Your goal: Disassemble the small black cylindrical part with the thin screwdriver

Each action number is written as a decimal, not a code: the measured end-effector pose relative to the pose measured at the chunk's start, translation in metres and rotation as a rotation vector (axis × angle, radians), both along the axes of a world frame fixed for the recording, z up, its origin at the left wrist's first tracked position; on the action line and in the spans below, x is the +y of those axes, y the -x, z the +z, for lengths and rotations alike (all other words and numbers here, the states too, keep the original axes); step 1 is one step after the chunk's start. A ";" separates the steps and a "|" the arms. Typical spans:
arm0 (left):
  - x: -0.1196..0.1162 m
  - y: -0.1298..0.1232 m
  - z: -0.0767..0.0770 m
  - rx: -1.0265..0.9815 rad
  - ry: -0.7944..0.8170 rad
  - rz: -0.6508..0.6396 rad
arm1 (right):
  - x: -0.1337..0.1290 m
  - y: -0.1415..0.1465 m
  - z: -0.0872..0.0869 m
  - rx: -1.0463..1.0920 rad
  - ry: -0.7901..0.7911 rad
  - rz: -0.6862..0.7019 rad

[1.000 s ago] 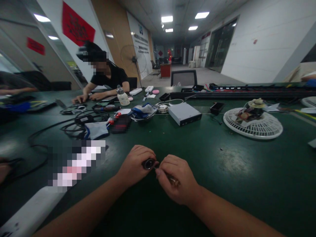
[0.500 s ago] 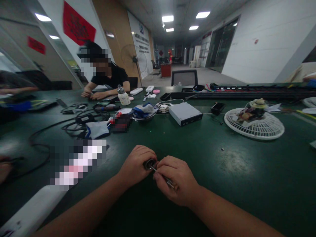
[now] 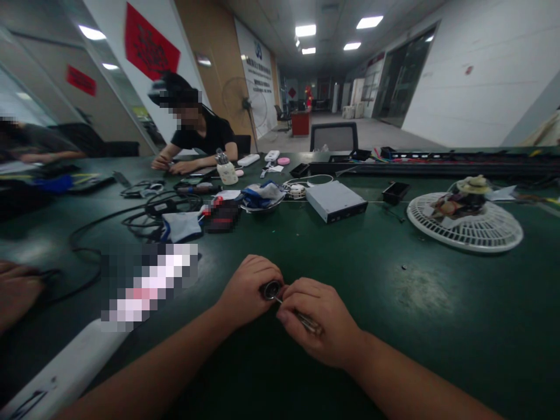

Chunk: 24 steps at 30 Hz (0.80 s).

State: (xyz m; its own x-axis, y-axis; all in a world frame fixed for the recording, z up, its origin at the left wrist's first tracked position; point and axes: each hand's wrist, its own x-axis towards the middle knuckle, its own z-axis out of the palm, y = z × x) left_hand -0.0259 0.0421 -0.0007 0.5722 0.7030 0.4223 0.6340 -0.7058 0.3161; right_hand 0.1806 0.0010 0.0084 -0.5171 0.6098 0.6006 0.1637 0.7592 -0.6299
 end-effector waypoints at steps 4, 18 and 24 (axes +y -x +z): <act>-0.001 0.000 0.001 0.018 0.003 -0.008 | -0.001 -0.001 0.001 0.023 -0.022 -0.075; -0.003 -0.002 0.001 0.020 0.049 0.119 | 0.000 -0.001 -0.001 0.006 0.028 -0.099; -0.002 -0.003 0.002 0.081 0.003 0.193 | 0.002 -0.002 -0.003 -0.074 0.129 -0.008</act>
State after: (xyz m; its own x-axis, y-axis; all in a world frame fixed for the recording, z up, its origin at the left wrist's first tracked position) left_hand -0.0228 0.0402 0.0011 0.4588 0.8041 0.3780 0.7805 -0.5680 0.2609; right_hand 0.1825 0.0031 0.0058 -0.5517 0.6836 0.4778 0.2187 0.6714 -0.7081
